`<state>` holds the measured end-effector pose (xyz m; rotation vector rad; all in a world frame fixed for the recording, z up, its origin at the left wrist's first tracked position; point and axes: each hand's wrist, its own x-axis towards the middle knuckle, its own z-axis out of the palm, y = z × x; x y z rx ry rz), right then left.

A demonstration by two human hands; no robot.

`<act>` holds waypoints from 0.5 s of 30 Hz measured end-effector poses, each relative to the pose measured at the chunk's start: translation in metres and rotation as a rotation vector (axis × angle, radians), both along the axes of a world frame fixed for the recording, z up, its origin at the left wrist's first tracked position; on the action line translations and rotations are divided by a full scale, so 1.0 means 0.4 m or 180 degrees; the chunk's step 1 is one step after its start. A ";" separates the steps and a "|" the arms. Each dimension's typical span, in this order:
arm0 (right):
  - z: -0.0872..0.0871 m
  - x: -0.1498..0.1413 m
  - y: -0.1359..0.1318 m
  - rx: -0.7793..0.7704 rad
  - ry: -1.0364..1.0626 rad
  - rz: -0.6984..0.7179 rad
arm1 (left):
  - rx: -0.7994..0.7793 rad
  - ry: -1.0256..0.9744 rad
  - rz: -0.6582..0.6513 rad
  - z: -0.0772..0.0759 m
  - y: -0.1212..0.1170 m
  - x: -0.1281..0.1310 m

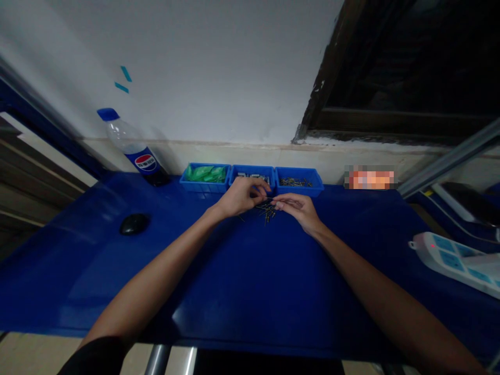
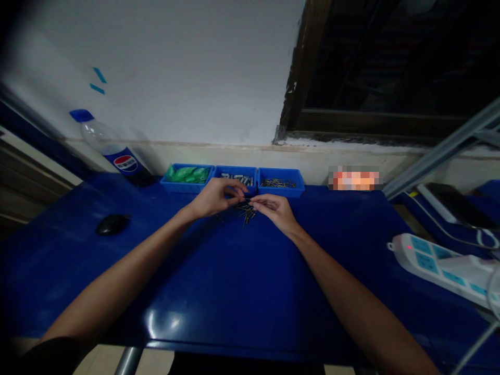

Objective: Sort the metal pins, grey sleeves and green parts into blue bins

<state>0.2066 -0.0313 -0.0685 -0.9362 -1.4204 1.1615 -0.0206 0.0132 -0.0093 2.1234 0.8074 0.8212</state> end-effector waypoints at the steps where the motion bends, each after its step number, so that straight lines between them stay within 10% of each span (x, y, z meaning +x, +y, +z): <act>1: -0.001 0.001 0.001 -0.0010 0.0025 -0.0035 | -0.0027 0.0011 -0.0009 -0.002 0.000 0.000; 15: -0.018 0.001 0.015 0.0128 0.0140 -0.0548 | 0.0486 0.0802 -0.0044 -0.015 0.007 -0.004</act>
